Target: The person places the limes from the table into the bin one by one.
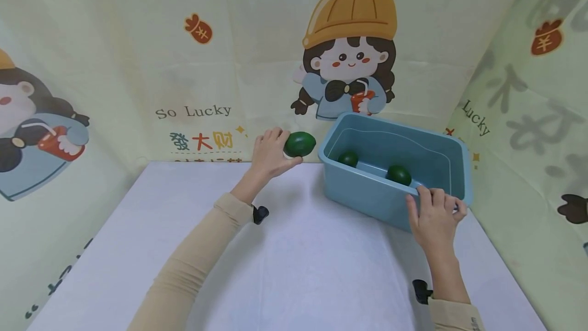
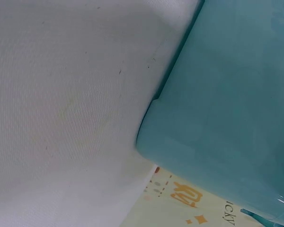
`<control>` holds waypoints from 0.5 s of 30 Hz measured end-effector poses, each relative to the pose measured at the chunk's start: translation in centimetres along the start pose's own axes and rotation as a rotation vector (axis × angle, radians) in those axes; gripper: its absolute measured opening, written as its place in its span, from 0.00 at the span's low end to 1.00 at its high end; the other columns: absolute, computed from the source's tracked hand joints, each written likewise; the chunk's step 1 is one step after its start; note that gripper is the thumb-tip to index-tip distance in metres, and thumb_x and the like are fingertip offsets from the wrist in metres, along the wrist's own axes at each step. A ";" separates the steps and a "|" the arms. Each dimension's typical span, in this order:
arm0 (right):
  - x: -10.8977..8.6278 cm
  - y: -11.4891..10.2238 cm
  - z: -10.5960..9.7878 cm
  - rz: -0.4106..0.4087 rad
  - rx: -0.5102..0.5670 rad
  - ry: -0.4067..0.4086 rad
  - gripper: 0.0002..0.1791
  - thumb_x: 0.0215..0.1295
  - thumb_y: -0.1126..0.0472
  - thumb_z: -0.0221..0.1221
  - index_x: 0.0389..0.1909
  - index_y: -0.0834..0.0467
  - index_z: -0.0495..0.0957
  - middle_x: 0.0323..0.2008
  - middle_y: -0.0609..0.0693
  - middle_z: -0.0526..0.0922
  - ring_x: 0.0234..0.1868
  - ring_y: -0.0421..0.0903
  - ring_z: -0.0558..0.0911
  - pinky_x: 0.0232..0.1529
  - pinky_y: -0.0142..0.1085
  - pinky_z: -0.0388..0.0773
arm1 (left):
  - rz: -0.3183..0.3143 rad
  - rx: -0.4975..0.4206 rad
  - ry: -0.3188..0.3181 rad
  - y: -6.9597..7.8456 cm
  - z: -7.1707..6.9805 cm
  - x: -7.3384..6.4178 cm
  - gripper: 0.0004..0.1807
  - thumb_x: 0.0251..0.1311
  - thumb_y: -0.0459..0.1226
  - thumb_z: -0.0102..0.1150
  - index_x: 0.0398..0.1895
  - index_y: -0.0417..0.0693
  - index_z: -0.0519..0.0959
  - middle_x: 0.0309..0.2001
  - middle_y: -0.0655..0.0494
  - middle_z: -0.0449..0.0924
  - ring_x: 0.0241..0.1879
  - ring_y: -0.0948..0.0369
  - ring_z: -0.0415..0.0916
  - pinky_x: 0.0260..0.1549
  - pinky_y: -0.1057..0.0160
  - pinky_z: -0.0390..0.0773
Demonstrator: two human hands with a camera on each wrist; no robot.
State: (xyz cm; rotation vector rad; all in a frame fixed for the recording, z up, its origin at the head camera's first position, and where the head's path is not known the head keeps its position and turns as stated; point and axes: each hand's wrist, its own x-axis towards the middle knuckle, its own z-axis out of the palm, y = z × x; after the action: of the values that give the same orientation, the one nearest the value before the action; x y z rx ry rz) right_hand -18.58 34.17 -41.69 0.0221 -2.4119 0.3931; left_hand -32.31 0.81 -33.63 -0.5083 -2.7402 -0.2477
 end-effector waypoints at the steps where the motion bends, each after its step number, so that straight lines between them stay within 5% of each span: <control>1: 0.0 0.0 0.0 0.002 0.001 -0.002 0.30 0.71 0.44 0.36 0.49 0.69 0.65 0.42 0.67 0.61 0.44 0.65 0.56 0.49 0.61 0.37 | 0.003 0.004 -0.003 0.2 0.0 0.1 0.38 0.49 0.62 0.51 0.60 0.52 0.65 0.53 0.53 0.66 0.52 0.56 0.61 0.51 0.53 0.62; 15: 0.0 0.1 0.0 -0.010 0.005 0.014 0.33 0.70 0.41 0.35 0.49 0.69 0.65 0.41 0.67 0.62 0.44 0.65 0.56 0.48 0.61 0.38 | 0.016 0.027 -0.036 2.6 -0.6 1.0 0.39 0.49 0.64 0.49 0.61 0.54 0.64 0.54 0.54 0.65 0.53 0.57 0.60 0.52 0.54 0.61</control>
State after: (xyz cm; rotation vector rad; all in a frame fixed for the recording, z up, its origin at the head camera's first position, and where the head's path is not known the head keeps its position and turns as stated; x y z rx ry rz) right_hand -18.62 34.22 -41.69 0.0340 -2.3958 0.3934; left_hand -32.04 3.37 -32.45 -0.5328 -2.7692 -0.1987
